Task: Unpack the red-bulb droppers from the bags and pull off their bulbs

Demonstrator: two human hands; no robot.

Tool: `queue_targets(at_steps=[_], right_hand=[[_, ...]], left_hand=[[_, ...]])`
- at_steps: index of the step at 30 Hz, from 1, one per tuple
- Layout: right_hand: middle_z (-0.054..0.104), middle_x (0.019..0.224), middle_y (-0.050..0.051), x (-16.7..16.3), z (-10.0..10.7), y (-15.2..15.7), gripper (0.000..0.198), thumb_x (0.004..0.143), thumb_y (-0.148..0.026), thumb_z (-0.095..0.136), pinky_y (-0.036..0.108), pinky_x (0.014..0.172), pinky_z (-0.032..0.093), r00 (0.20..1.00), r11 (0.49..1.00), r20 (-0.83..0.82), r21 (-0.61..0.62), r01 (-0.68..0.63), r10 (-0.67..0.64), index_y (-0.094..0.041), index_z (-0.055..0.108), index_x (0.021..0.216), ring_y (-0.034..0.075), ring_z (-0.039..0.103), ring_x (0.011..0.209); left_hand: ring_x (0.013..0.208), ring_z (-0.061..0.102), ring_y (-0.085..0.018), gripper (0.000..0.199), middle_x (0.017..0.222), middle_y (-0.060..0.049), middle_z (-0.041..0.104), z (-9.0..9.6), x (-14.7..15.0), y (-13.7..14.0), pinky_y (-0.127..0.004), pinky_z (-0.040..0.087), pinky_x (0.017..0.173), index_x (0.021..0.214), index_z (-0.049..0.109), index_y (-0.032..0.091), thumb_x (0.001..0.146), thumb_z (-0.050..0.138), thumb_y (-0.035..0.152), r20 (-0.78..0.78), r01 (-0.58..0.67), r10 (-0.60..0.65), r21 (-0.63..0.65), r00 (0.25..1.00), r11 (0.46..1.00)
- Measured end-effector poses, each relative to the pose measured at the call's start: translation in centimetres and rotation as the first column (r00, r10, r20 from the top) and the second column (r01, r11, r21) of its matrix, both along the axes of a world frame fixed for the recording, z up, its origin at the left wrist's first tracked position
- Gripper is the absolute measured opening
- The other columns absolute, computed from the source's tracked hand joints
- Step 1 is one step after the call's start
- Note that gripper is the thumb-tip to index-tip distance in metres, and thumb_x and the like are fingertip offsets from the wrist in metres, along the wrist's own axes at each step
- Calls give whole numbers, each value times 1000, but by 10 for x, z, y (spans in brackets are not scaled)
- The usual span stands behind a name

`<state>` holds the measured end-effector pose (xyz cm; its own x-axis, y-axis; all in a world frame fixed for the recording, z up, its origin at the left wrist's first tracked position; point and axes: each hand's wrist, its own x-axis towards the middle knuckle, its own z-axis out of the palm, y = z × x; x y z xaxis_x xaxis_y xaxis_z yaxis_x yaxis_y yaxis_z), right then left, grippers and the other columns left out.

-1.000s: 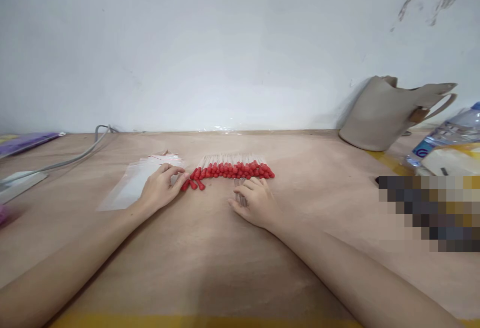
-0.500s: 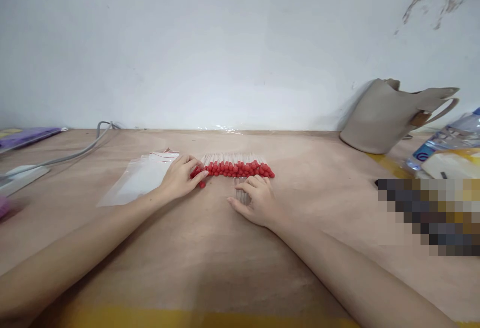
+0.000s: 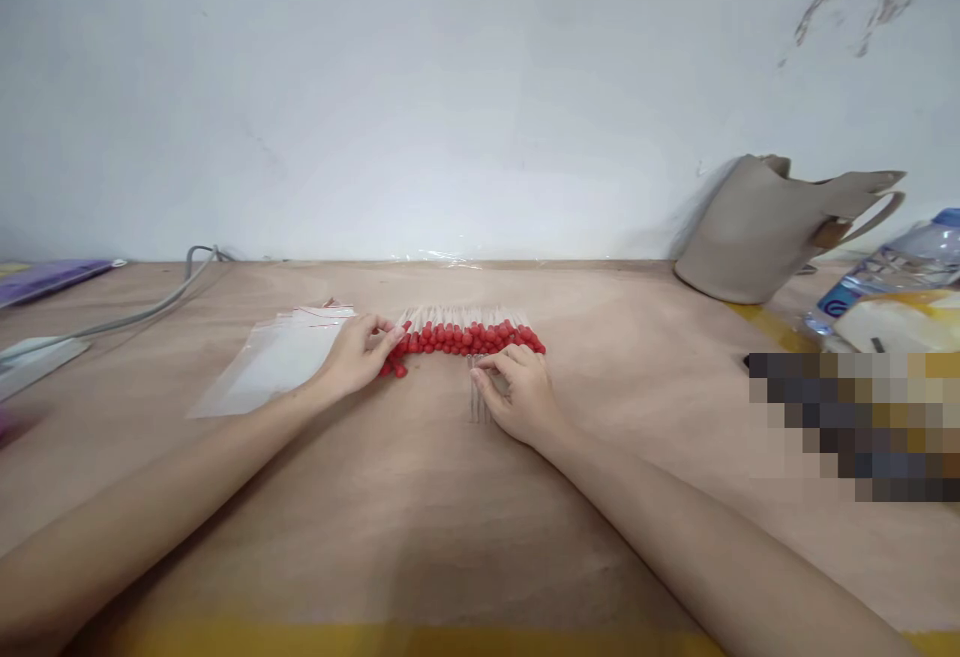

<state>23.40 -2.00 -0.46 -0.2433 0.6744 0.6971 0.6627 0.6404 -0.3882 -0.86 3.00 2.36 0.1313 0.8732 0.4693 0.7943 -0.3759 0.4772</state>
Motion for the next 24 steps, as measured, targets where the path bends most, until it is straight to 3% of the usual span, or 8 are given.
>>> queue_targets(at_steps=[3, 5, 9, 16, 24], right_hand=[[60, 90, 8, 0, 0, 0, 19, 83, -29, 50, 37, 79, 47, 999, 998, -50, 53, -17, 19, -19, 60, 96, 20, 56, 87], [56, 109, 10, 0, 0, 0, 33, 82, -30, 52, 39, 89, 45, 998, 996, -68, 90, -14, 20, -19, 53, 113, 21, 52, 104], [43, 132, 12, 2, 0, -3, 58, 80, -35, 54, 41, 101, 37, 995, 988, 74, 129, -79, 70, -19, 35, 133, 24, 41, 122], [53, 125, 10, 3, -4, -1, 49, 81, -39, 55, 48, 102, 33, 934, 968, 311, 118, -220, 175, -20, 47, 125, 25, 38, 125], [67, 102, 2, 0, -6, 0, 19, 87, -26, 48, 43, 98, 36, 929, 969, 315, 90, -232, 194, -22, 63, 99, 20, 50, 114]], left_hand=[[81, 52, -19, 18, 77, -2, 61, -3, -12, -20, -35, 37, 79, 81, 53, 19, 85, 46, 34, -80, 83, -75, 107, 994, 991], [82, 52, -19, 16, 81, -2, 61, -5, -17, -34, -35, 37, 81, 84, 54, 19, 86, 46, 33, -155, 161, -139, 136, 978, 978], [89, 53, -18, 14, 91, -2, 62, -7, -20, -51, -36, 35, 86, 91, 56, 20, 87, 46, 29, -273, 321, -278, 125, 921, 939], [90, 55, -18, 11, 88, -2, 64, -14, -16, -51, -35, 38, 84, 87, 57, 21, 85, 51, 29, -326, 454, -385, 172, 864, 874], [94, 56, -18, 15, 94, -4, 65, -14, -11, -55, -36, 41, 88, 95, 59, 21, 84, 53, 28, -304, 503, -433, 214, 849, 837]])
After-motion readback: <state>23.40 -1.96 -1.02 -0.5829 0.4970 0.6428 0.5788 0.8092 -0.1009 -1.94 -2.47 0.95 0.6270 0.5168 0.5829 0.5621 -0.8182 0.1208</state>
